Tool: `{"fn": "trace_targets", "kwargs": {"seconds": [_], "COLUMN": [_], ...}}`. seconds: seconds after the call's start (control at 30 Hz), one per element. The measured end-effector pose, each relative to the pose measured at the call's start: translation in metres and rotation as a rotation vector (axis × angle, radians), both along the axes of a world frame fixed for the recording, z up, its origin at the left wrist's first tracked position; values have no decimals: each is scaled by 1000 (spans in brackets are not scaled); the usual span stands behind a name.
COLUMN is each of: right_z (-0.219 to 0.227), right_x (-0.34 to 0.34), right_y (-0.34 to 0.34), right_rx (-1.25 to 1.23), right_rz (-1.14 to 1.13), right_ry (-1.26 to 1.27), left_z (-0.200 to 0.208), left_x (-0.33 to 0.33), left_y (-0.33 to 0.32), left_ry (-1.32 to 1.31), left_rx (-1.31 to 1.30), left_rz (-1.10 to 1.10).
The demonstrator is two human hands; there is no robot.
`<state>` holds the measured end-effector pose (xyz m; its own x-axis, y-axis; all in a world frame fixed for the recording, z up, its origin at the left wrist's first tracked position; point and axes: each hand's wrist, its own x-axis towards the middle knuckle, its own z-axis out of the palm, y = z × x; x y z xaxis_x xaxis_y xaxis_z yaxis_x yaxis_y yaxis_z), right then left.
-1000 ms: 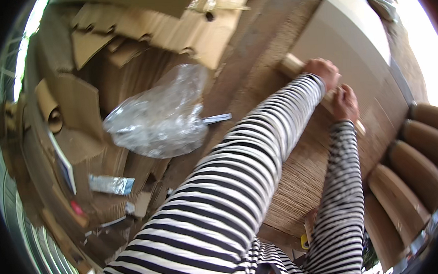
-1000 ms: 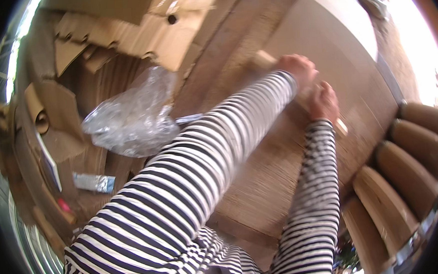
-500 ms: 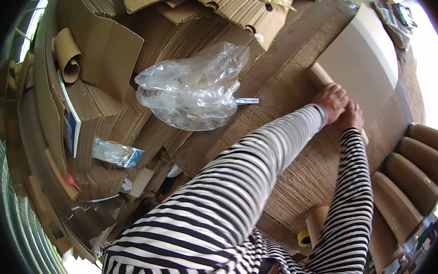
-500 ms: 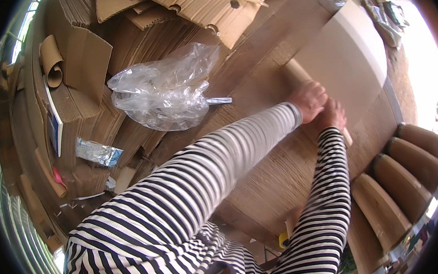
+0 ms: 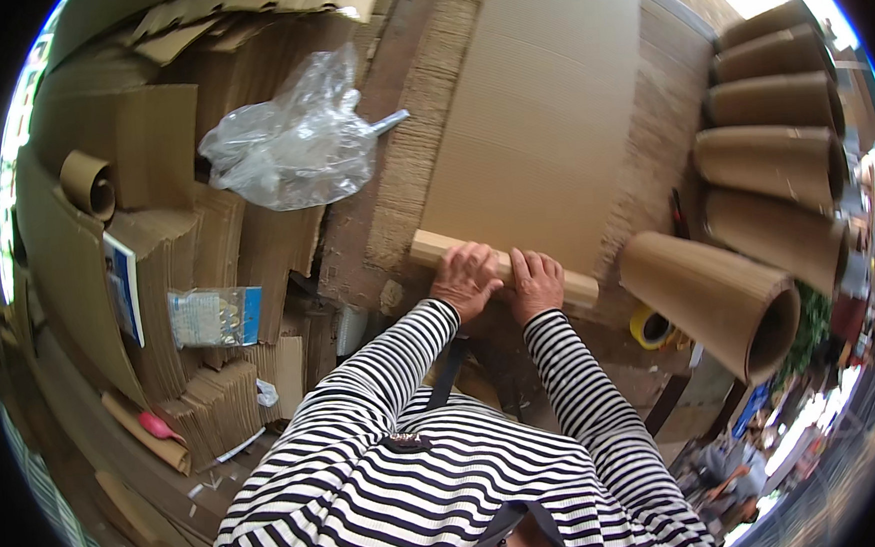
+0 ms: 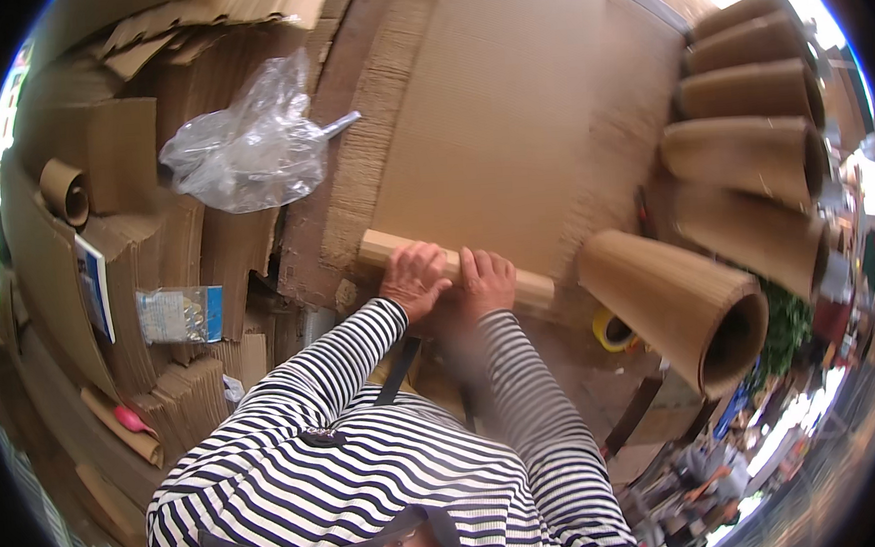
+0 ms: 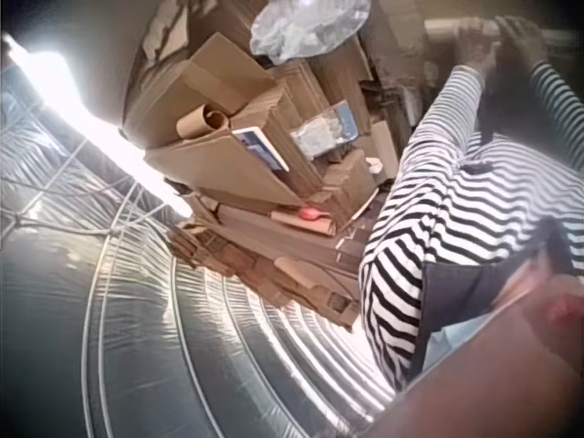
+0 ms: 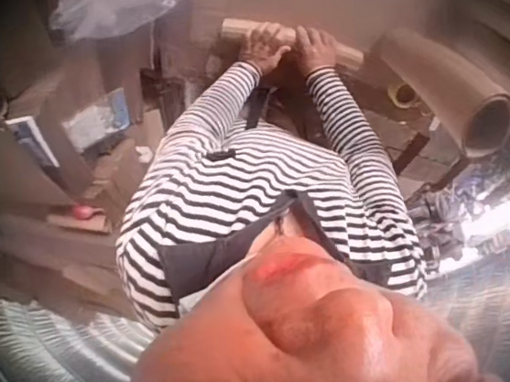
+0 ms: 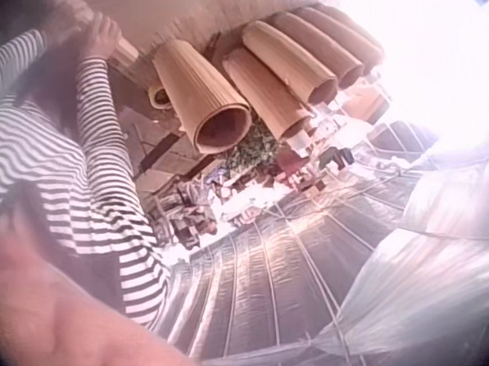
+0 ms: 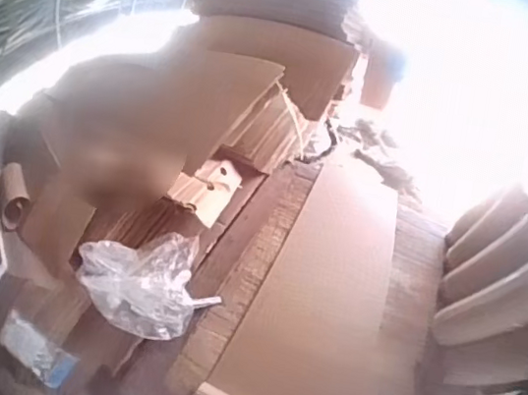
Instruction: The person rolls a sheet of corrugated cardboard around a cylindrical form to create a tube, secures the seam with tape, and places the finished tube among others. They then insert a small potted plant into a cardboard tube and secure it with tape.
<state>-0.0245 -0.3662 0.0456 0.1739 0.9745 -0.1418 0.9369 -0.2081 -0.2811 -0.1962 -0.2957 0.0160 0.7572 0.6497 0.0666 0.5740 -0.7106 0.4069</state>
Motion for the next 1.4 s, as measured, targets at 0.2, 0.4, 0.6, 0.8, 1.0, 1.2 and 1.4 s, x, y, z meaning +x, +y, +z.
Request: {"fn": "trace_targets", "kwargs": {"seconds": [0.2,0.4,0.6,0.8,1.0,1.2,1.4], "right_z": [3,-3,10,-7,-11,-14,-27], "right_x": [38,69,95,79,116,117,158], "right_y": [13,76,115,121,170,194,243], "right_rx": [352,14,42,233,87,308,267], "right_rz": [-159,-395,-467,-399,-520,-511,-573], "right_ry": [-136,-94,-103,-156,-85,-163,-152], "left_z": [7,7,12,6,-3,4,-1], "left_x": [65,84,110,142,144,181,190], "left_y": [84,103,130,181,167,235,233], "left_ry": [-42,-180,19,5,-129,15,-106], "left_rx": [62,162,111,67,306,96,214], "left_rz": [33,122,169,206,142,205,123]}}
